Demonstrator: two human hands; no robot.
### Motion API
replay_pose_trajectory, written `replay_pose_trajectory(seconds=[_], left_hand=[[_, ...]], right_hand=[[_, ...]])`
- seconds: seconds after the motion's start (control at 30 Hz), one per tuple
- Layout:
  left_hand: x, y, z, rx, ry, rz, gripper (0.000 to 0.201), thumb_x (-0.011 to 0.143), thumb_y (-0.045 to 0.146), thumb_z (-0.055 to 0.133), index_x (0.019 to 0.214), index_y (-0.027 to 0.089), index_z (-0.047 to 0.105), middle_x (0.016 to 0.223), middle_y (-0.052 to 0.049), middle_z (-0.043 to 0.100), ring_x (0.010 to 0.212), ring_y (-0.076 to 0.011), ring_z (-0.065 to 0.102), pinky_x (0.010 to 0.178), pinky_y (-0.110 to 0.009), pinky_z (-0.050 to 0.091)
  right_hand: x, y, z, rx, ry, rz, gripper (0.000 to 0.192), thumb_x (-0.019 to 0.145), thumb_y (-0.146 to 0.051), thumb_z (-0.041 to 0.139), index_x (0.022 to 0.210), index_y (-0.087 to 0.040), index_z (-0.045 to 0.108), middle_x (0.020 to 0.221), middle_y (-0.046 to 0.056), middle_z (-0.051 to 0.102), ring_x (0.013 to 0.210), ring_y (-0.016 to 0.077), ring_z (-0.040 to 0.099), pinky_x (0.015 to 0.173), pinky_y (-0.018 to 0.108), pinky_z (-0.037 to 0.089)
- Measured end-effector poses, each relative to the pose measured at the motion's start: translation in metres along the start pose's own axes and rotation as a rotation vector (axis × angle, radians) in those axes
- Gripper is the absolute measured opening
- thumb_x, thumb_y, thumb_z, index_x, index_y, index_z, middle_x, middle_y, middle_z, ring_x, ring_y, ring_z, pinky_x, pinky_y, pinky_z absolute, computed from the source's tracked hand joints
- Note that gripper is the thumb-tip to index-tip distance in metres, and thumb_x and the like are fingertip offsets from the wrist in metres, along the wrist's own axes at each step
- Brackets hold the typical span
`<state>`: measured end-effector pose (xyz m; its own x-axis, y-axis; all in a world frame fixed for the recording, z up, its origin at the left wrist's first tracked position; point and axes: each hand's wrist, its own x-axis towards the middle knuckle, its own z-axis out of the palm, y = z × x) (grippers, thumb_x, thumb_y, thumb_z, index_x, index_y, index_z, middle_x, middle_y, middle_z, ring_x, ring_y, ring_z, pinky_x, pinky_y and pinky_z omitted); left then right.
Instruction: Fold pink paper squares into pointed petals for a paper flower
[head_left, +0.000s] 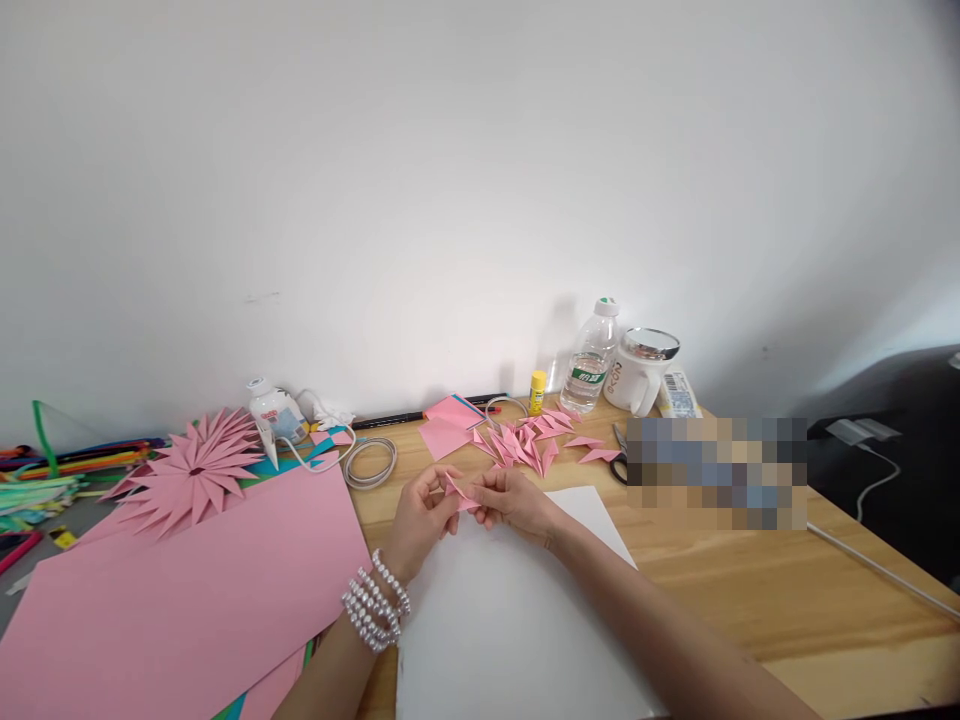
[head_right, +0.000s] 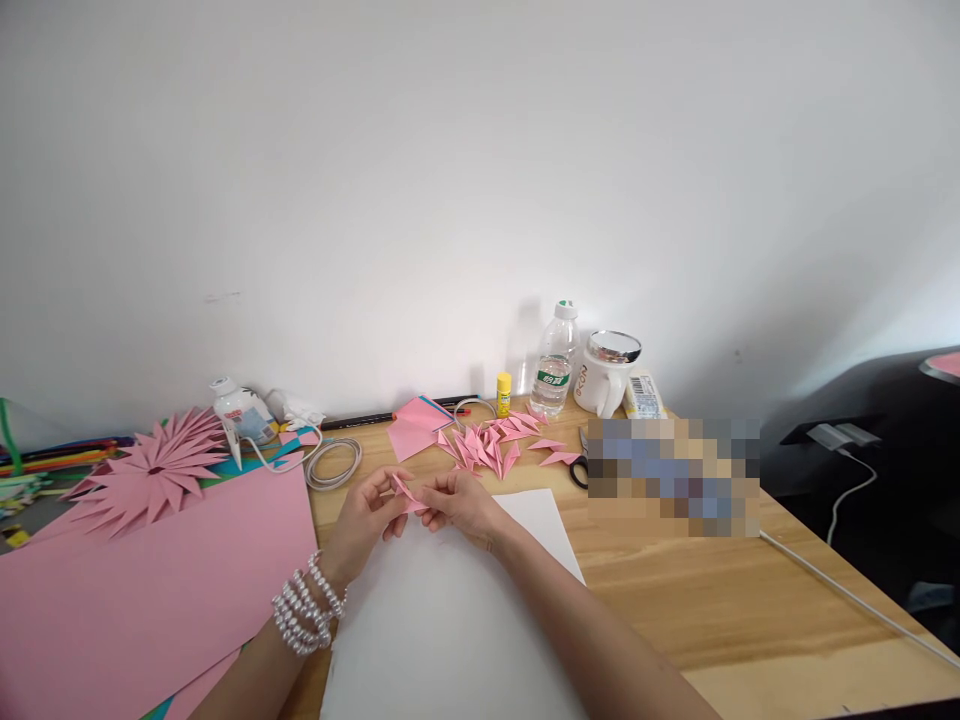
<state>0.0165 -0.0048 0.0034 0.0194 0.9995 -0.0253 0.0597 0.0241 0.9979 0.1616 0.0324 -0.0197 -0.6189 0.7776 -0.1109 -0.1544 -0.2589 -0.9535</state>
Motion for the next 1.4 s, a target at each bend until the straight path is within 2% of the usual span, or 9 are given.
replay_pose_trajectory(seconds=[0.13, 0.33, 0.5, 0.63, 0.83, 0.97, 1.13, 1.4], left_hand=[[0.001, -0.003, 0.0, 0.035, -0.012, 0.02, 0.022, 0.067, 0.028, 0.058, 0.083, 0.016, 0.05, 0.061, 0.003, 0.055, 0.034, -0.0038, 0.042, 0.031, -0.016, 0.025], [0.002, -0.003, -0.001, -0.011, -0.082, 0.015, 0.029, 0.066, 0.03, 0.062, 0.087, 0.013, 0.051, 0.052, 0.002, 0.056, 0.037, -0.0083, 0.049, 0.034, -0.018, 0.035], [0.003, -0.005, 0.001, -0.024, -0.034, 0.032, 0.029, 0.062, 0.027, 0.065, 0.083, 0.013, 0.05, 0.056, 0.001, 0.057, 0.043, -0.0122, 0.055, 0.035, -0.021, 0.041], [0.006, -0.013, 0.002, 0.027, 0.042, 0.072, 0.025, 0.063, 0.025, 0.064, 0.08, 0.014, 0.051, 0.047, 0.004, 0.053, 0.039, -0.0119, 0.052, 0.034, -0.021, 0.04], [0.005, -0.01, 0.003, -0.034, 0.016, 0.045, 0.025, 0.062, 0.029, 0.064, 0.076, 0.014, 0.049, 0.048, 0.003, 0.055, 0.041, -0.0115, 0.053, 0.035, -0.02, 0.039], [0.005, -0.011, 0.002, 0.015, 0.055, 0.048, 0.023, 0.066, 0.031, 0.059, 0.079, 0.013, 0.051, 0.043, 0.004, 0.053, 0.038, -0.0104, 0.05, 0.034, -0.019, 0.036], [0.005, -0.016, 0.0, 0.032, 0.129, 0.059, 0.025, 0.065, 0.029, 0.059, 0.085, 0.013, 0.053, 0.041, 0.006, 0.049, 0.035, -0.0084, 0.045, 0.034, -0.018, 0.034], [0.003, -0.014, 0.001, 0.018, 0.1, 0.089, 0.033, 0.067, 0.023, 0.055, 0.099, 0.015, 0.052, 0.055, 0.006, 0.048, 0.034, -0.0045, 0.041, 0.031, -0.016, 0.029]], right_hand=[[0.002, 0.001, -0.001, -0.035, 0.05, -0.008, 0.031, 0.065, -0.043, 0.062, 0.057, -0.014, 0.057, 0.05, -0.003, 0.052, 0.044, 0.0054, 0.044, 0.044, 0.018, 0.034], [0.004, 0.003, -0.004, -0.13, 0.069, -0.077, 0.033, 0.069, -0.043, 0.057, 0.056, -0.013, 0.053, 0.049, -0.004, 0.048, 0.042, 0.0041, 0.041, 0.042, 0.017, 0.032], [0.004, 0.002, -0.001, -0.213, 0.086, -0.066, 0.037, 0.069, -0.049, 0.053, 0.058, -0.014, 0.05, 0.05, -0.003, 0.051, 0.042, 0.0057, 0.045, 0.042, 0.018, 0.037], [0.004, 0.003, 0.002, -0.236, 0.082, -0.046, 0.038, 0.069, -0.053, 0.05, 0.061, -0.016, 0.048, 0.052, -0.002, 0.053, 0.039, 0.0071, 0.047, 0.036, 0.019, 0.036], [0.005, 0.007, 0.003, -0.351, 0.206, -0.151, 0.033, 0.072, -0.048, 0.049, 0.059, -0.017, 0.045, 0.047, -0.004, 0.049, 0.034, 0.0059, 0.042, 0.032, 0.018, 0.031], [0.005, 0.008, 0.004, -0.309, 0.161, -0.166, 0.033, 0.072, -0.047, 0.05, 0.058, -0.017, 0.045, 0.049, -0.003, 0.051, 0.036, 0.0069, 0.044, 0.034, 0.019, 0.035], [0.005, 0.004, 0.006, -0.212, 0.056, -0.124, 0.035, 0.068, -0.049, 0.053, 0.062, -0.015, 0.051, 0.06, 0.001, 0.058, 0.049, 0.0093, 0.054, 0.048, 0.023, 0.045], [0.004, 0.007, 0.006, -0.261, 0.086, -0.081, 0.042, 0.065, -0.055, 0.054, 0.059, -0.014, 0.049, 0.053, 0.0, 0.056, 0.044, 0.0099, 0.054, 0.044, 0.023, 0.045]])
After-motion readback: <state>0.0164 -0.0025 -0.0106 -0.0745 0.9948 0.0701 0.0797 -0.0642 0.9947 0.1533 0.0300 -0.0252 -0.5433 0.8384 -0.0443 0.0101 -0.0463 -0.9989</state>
